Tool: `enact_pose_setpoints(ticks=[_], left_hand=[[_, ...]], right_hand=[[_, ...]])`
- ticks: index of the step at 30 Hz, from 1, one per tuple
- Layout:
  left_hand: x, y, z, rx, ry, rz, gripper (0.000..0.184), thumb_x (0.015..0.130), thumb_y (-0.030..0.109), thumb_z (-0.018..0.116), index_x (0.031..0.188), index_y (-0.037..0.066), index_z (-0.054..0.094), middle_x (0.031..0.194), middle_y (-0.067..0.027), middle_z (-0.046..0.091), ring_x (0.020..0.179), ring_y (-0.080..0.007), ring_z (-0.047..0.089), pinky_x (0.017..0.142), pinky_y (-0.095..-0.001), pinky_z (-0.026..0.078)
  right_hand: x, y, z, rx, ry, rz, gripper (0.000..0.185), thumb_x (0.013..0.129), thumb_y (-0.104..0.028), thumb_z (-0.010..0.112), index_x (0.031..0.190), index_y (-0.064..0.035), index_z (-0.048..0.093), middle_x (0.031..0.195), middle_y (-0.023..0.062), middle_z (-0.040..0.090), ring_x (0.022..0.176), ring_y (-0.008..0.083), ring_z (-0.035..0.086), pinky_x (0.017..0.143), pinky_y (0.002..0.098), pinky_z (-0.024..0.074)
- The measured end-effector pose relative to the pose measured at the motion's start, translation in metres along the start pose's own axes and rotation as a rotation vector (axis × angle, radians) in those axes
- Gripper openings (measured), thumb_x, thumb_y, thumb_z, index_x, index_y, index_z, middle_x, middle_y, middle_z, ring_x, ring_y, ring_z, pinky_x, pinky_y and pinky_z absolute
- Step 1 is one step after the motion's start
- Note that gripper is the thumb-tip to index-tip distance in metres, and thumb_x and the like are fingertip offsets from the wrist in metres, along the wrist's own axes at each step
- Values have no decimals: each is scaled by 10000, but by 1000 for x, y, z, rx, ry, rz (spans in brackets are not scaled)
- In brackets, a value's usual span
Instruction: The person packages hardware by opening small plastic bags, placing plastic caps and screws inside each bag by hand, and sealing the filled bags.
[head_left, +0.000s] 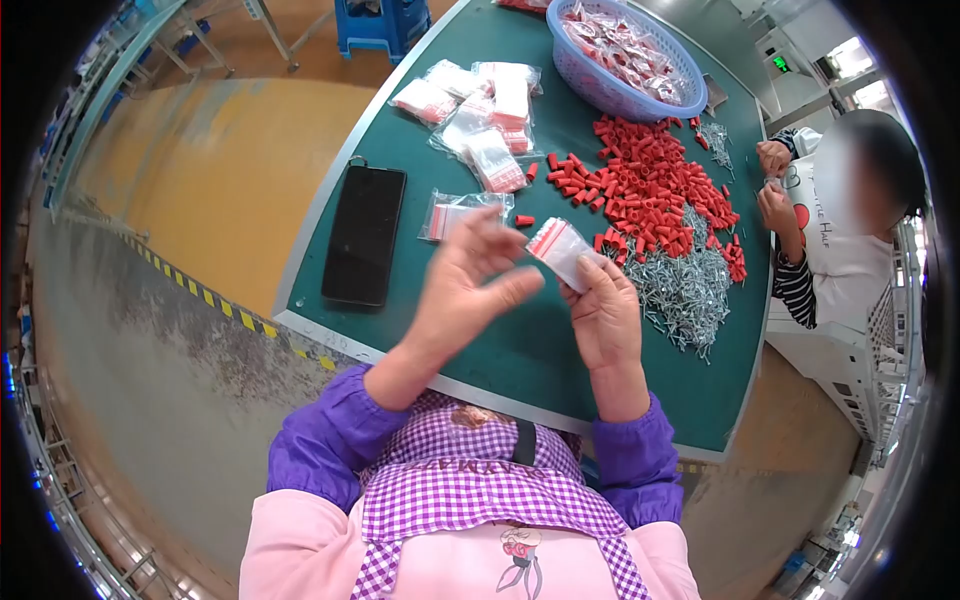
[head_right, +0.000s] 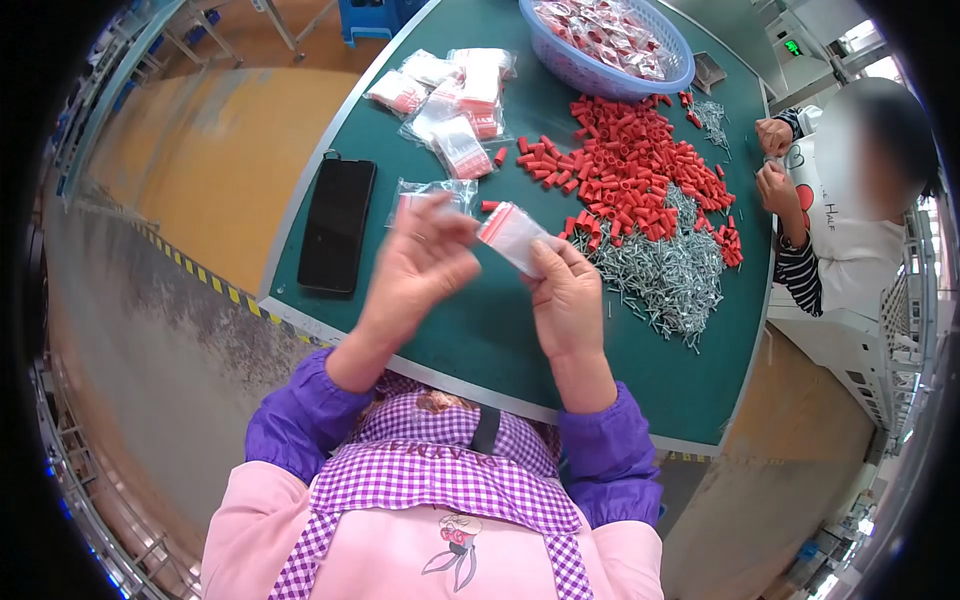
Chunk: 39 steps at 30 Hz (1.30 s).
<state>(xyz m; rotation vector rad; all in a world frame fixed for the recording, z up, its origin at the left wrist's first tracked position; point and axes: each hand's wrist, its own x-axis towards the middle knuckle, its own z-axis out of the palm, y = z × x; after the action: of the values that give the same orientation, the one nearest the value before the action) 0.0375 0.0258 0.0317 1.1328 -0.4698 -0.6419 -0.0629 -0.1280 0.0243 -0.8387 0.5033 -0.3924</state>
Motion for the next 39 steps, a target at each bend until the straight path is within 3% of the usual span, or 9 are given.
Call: enact_pose_setpoints(ticks=[2, 5, 11, 12, 15, 22, 28, 34, 39], left_hand=[[-4, -19, 13, -353, -125, -249, 994, 753, 54, 764, 1494, 106, 103, 1368, -153, 434, 1277, -246, 425, 1008, -357, 391], [-1, -32, 29, -415, -98, 32, 935, 817, 94, 719, 1502, 136, 83, 1321, -180, 474, 1232, -253, 476, 1008, -377, 411], [6, -31, 31, -512, -27, -119, 649, 941, 85, 555, 1483, 150, 205, 989, -120, 620, 915, -173, 615, 809, -292, 510], [5, -31, 35, -544, 35, -119, 476, 961, 129, 540, 1400, 84, 361, 880, -78, 617, 801, -134, 602, 736, -255, 508], [8, -45, 20, -653, -116, -170, 329, 967, 156, 534, 1270, 40, 480, 829, -69, 610, 787, -134, 594, 723, -253, 508], [7, -36, 29, -653, 62, -307, 265, 962, 192, 541, 1159, 18, 511, 789, -74, 600, 914, -207, 616, 775, -312, 528], [5, -41, 32, -701, 40, -337, 258, 955, 224, 554, 1119, 27, 517, 816, -81, 608, 971, -233, 607, 831, -360, 522], [3, -50, 32, -856, 95, -438, 262, 967, 279, 523, 1087, 46, 522, 925, -112, 625, 1015, -259, 594, 871, -397, 519], [5, -53, 38, -1053, 201, -544, 294, 980, 332, 473, 1064, 52, 505, 1030, -149, 609, 1089, -297, 564, 919, -421, 508]], right_hand=[[-7, 6, 11, 115, -26, 26, 155, 919, -86, 578, 1028, 24, 589, 1019, 91, 640, 917, 160, 621, 849, 299, 494], [-21, 20, 23, 183, 47, 82, 160, 935, -105, 563, 1037, 17, 577, 1042, 100, 633, 937, 171, 618, 860, 310, 497], [-42, 39, 28, 141, 114, 139, 149, 932, -121, 578, 1038, -17, 581, 985, 54, 628, 870, 126, 605, 736, 258, 494], [-43, 41, 27, 134, 122, 152, 146, 932, -124, 579, 1037, -23, 581, 972, 46, 625, 845, 115, 598, 707, 251, 485], [-44, 45, 21, 63, 94, 146, 150, 930, -132, 587, 1041, -32, 577, 926, 27, 611, 765, 91, 570, 645, 234, 457], [-41, 37, 21, 18, 112, 216, 234, 897, -180, 650, 1042, -21, 559, 844, 23, 594, 670, 73, 544, 556, 220, 430], [-34, 46, 16, -365, 141, -89, 257, 891, -223, 673, 998, -5, 591, 769, 6, 604, 606, 35, 525, 475, 180, 382], [-38, 35, 23, -547, 207, -137, 180, 919, -193, 631, 930, -16, 660, 685, 20, 626, 566, 36, 529, 484, 204, 397], [-25, 47, 9, -1033, 254, -721, 137, 910, -159, 618, 921, -26, 650, 673, 99, 632, 500, 171, 565, 488, 308, 439]])
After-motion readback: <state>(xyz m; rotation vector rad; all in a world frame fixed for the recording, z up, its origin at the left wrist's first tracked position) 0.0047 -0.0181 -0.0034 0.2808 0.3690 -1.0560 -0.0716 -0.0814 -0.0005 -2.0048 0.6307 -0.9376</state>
